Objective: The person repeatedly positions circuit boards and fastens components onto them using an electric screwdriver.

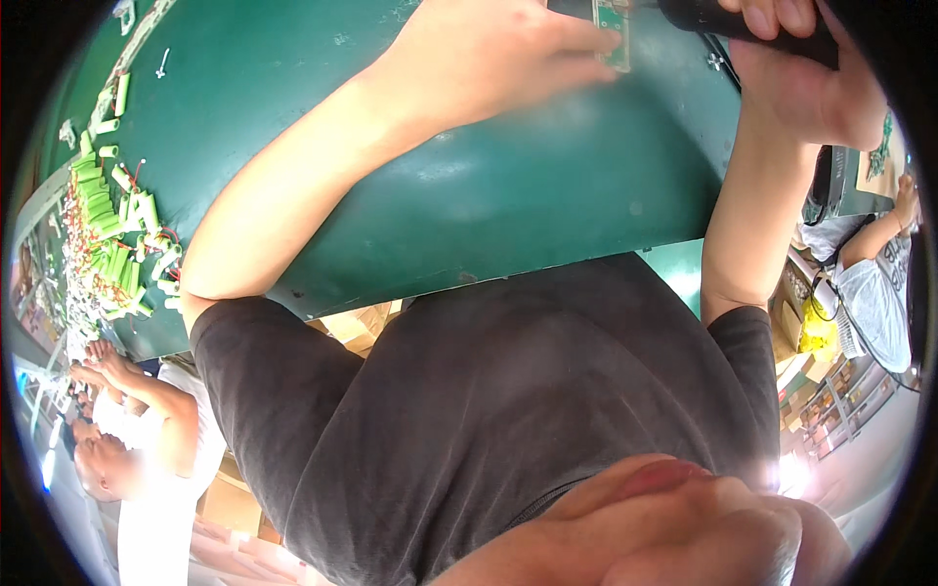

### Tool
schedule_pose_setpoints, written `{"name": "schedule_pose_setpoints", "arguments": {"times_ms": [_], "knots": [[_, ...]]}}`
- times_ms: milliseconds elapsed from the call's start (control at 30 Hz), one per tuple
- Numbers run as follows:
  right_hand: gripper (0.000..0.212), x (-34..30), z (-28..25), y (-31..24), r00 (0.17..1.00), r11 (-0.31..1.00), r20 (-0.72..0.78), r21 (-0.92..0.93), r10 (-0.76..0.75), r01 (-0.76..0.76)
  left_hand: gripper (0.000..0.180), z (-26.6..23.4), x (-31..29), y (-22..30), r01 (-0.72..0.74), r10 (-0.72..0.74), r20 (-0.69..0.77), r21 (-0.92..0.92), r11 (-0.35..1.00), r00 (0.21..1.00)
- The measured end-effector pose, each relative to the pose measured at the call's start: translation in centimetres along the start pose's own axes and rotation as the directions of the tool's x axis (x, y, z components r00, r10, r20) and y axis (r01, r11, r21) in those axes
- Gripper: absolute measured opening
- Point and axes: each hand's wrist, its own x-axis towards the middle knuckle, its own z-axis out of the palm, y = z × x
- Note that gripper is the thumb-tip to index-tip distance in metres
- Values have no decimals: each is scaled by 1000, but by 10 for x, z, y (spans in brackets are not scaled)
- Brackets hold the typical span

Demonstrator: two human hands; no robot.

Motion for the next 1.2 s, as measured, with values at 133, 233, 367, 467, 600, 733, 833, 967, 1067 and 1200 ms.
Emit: {"name": "schedule_pose_setpoints", "arguments": {"times_ms": [133,233,367,467,600,733,833,967,1067,1200], "knots": [[12,2,-2,6,997,999,70,14,-34,33,20,-3,1,1,23,-22,20,-38,999,1000],[12,2,-2,9,992,998,116,27,-57,55,20,-6,2,1,18,-17,27,-34,999,999],[12,2,-1,11,984,996,155,40,-88,83,20,0,-2,-1,-38,35,21,114,993,999],[13,-1,1,13,987,995,132,64,-89,81,21,-1,1,1,-28,26,21,92,995,999],[14,-3,4,12,991,993,102,88,-91,82,20,-4,4,4,36,-35,15,-44,998,999],[12,1,1,5,996,991,12,103,-89,87,21,-1,5,5,22,-22,12,16,1000,1000],[14,2,-3,0,992,976,-39,181,-118,124,21,8,2,-5,-139,159,-87,197,971,983],[24,-3,3,20,974,957,-221,290,50,17,31,-10,16,8,129,-128,-35,19,991,991],[30,1,6,34,989,933,-134,360,63,-10,57,-9,40,-8,-58,-80,-412,-311,949,907],[31,4,4,47,978,971,-202,221,-50,95,55,-35,60,-34,400,-360,-250,134,907,899]]}}
